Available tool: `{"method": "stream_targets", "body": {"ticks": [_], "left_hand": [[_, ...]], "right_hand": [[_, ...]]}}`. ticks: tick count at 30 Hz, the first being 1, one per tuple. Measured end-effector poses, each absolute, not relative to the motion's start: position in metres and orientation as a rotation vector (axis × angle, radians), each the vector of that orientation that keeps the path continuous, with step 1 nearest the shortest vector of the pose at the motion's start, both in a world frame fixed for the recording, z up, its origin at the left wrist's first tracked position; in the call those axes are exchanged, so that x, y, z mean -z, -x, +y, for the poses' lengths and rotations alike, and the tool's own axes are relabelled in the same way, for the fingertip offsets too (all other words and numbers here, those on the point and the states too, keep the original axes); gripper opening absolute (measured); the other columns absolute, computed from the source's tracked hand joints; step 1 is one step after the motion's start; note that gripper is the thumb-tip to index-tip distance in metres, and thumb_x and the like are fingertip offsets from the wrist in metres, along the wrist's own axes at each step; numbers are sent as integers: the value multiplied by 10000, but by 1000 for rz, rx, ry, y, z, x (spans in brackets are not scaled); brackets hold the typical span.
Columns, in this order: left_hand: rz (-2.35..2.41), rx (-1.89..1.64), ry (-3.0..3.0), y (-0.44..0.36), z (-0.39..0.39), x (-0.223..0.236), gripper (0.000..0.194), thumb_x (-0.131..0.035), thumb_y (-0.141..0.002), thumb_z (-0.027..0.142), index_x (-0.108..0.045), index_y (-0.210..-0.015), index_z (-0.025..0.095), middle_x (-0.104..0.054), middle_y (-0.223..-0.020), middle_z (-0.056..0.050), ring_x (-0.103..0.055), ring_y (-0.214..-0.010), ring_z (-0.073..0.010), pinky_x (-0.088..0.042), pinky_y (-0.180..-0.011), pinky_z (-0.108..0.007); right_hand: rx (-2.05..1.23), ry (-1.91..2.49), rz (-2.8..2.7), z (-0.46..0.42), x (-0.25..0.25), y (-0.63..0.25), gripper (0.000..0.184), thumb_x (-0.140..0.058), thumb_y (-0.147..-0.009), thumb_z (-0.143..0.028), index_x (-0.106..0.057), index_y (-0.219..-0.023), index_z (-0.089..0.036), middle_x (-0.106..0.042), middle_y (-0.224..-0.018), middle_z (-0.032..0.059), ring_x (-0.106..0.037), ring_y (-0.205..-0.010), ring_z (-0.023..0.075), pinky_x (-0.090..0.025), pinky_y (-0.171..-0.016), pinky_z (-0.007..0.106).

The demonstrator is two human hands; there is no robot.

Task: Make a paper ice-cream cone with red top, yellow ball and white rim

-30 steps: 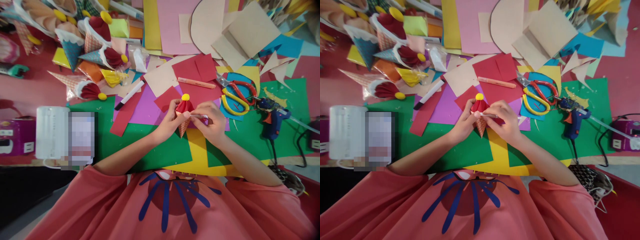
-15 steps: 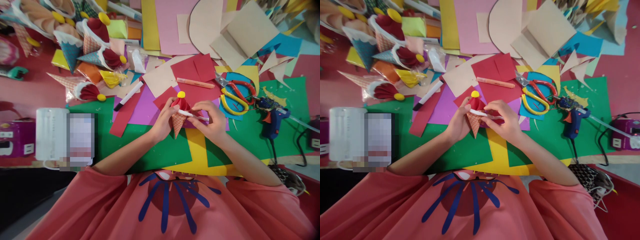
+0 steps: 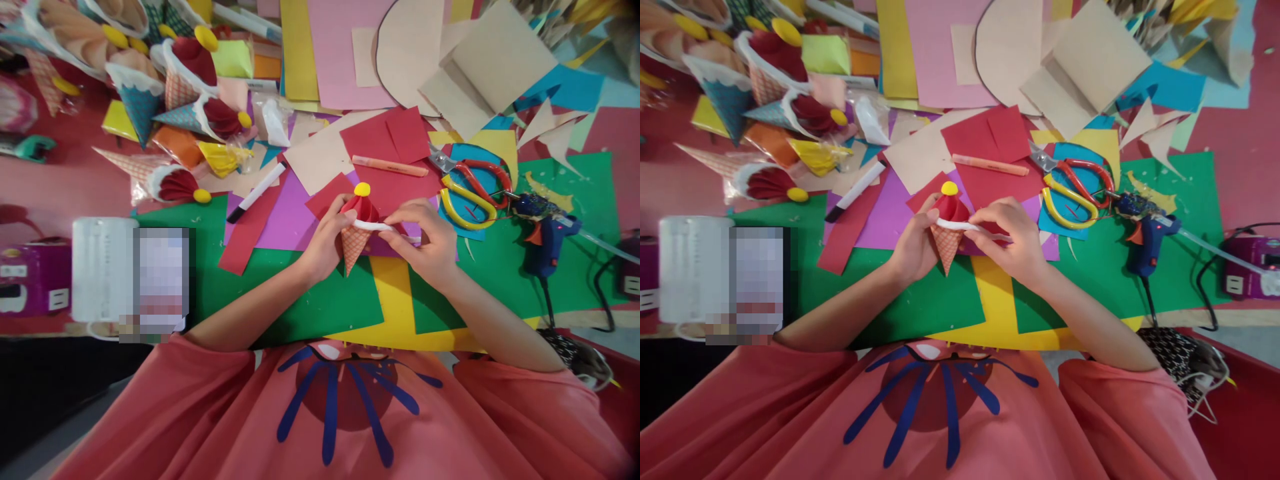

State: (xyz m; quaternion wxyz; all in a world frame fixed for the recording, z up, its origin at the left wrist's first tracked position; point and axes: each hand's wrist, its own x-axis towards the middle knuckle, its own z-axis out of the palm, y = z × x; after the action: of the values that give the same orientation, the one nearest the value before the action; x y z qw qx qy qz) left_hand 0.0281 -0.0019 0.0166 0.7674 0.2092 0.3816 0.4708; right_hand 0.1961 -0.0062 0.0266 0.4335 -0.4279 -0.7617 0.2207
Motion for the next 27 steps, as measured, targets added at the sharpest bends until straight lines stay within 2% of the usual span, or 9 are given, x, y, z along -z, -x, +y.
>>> {"method": "stream_targets", "body": {"ticks": [3,9,16,20,27], "left_hand": [[765,-958,-445,-26,-1,-15,292,-683,-743,371,-520,-923,209,-626,-722,55,-624,-572,-94,-493,-522,-190],[705,-1011,-511,-27,-3,-12,379,-782,-705,463,-591,-886,190,-654,-771,41,-638,-664,-85,-499,-622,-184],[726,-894,-449,-25,-2,-12,513,-839,-607,472,-589,-958,194,-654,-753,52,-627,-576,-95,-533,-520,-199],[679,-858,-421,-24,-1,-12,477,-781,-658,521,-609,-947,183,-669,-763,30,-638,-599,-106,-543,-512,-204],[673,-810,-392,-23,0,-10,342,-697,-761,445,-630,-962,177,-689,-753,15,-641,-598,-114,-545,-522,-213]], "right_hand": [[-560,1042,-1895,-6,-26,-196,27,-666,-865,-243,-647,-885,-239,-705,-795,7,-629,-784,177,-498,-705,340],[-559,1023,-1915,-6,-25,-195,34,-671,-868,-247,-646,-886,-233,-707,-801,12,-625,-789,175,-485,-693,328],[-534,1005,-1960,-5,-24,-197,64,-653,-888,-291,-644,-923,-238,-716,-821,6,-624,-763,167,-475,-689,325],[-535,982,-1990,-4,-24,-198,50,-628,-908,-283,-641,-905,-235,-712,-808,2,-631,-751,158,-467,-703,328],[-557,966,-1963,-4,-25,-197,58,-642,-900,-291,-652,-907,-234,-702,-791,-3,-610,-736,153,-448,-699,324]]}}
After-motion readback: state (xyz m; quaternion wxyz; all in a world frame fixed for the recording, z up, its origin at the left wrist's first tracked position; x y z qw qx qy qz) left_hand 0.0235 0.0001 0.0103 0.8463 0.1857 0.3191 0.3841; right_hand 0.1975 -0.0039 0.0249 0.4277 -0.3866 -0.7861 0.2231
